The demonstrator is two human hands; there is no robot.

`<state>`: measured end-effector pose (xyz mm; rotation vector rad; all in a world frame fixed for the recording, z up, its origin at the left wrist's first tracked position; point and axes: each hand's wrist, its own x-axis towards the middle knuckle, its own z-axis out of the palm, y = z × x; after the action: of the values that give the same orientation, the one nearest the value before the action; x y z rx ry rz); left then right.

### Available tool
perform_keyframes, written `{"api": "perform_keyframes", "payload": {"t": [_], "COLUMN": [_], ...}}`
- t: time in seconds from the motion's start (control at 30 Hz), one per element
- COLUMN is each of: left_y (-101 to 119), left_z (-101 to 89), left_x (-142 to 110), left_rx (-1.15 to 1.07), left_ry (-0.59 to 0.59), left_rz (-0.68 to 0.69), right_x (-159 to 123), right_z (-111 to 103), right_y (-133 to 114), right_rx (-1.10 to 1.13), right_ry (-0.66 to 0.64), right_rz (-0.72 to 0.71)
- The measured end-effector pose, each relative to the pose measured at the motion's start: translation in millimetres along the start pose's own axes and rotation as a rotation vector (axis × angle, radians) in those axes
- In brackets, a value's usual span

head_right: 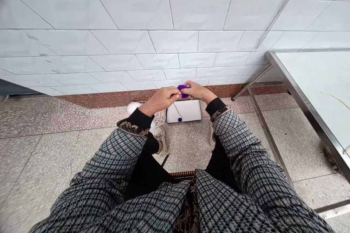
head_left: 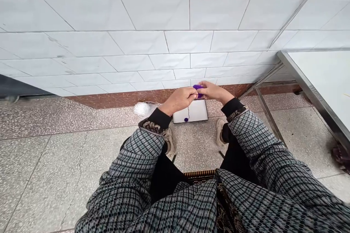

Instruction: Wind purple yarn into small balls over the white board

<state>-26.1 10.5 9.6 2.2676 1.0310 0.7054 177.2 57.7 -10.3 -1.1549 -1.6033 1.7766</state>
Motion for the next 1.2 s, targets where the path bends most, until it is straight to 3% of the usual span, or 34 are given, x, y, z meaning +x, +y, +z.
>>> {"api": "perform_keyframes", "payload": {"t": [0.1, 0.17, 0.2, 0.27, 0.33, 0.47, 0.57, 0.7, 0.77, 0.83, 0.93, 1.0, 1.1, 1.2], "left_y": [-18.9, -32.1, -37.4, -43.4, -43.4, -33.3, -26.6, -24.1, -24.9, -27.0, -32.7, -37.6, -43.2, -43.7], "left_z": [-8.1, -5.0, -1.5, 7.2, 15.5, 27.0, 32.7, 34.2, 30.1, 22.7, 10.2, 5.2, 7.8, 19.5], "left_x": [-1.8, -4.0, -5.1, -6.8, -7.9, -8.3, -8.3, -9.7, -11.1, -12.7, -14.5, -15.0, -14.3, -12.4], "left_rx": [-0.123, -0.256, -0.311, -0.338, -0.316, -0.233, -0.167, -0.069, -0.022, -0.005, -0.069, -0.135, -0.191, -0.197], "left_ry": [0.061, 0.054, 0.049, 0.058, 0.044, -0.062, -0.117, -0.112, -0.081, -0.029, 0.046, 0.102, 0.122, 0.044], "left_rz": [-0.115, -0.191, -0.224, -0.267, -0.284, -0.181, -0.071, 0.038, 0.059, 0.039, -0.040, -0.102, -0.165, -0.166], "right_x": [-5.2, -11.3, -13.9, -17.2, -17.6, -13.8, -8.9, -1.7, -1.2, -4.2, -12.9, -18.1, -20.8, -17.4], "right_z": [0.8, 1.4, 1.4, 0.8, 0.1, 1.8, 6.9, 14.2, 15.6, 14.6, 9.3, 5.4, 2.8, 4.4], "right_y": [5.2, 6.5, 6.5, 5.1, 2.5, -1.9, -0.8, 5.7, 8.9, 11.0, 12.5, 12.9, 12.8, 11.7], "right_rx": [-0.040, 0.079, 0.170, 0.377, 0.557, 0.698, 0.628, 0.254, 0.027, -0.093, 0.019, 0.194, 0.379, 0.453], "right_ry": [-0.259, -0.399, -0.408, -0.301, -0.108, 0.145, 0.257, 0.375, 0.285, 0.077, -0.239, -0.343, -0.313, -0.121], "right_rz": [0.100, 0.073, 0.037, -0.052, -0.123, -0.123, -0.082, 0.075, 0.183, 0.242, 0.198, 0.105, -0.042, -0.123]}}
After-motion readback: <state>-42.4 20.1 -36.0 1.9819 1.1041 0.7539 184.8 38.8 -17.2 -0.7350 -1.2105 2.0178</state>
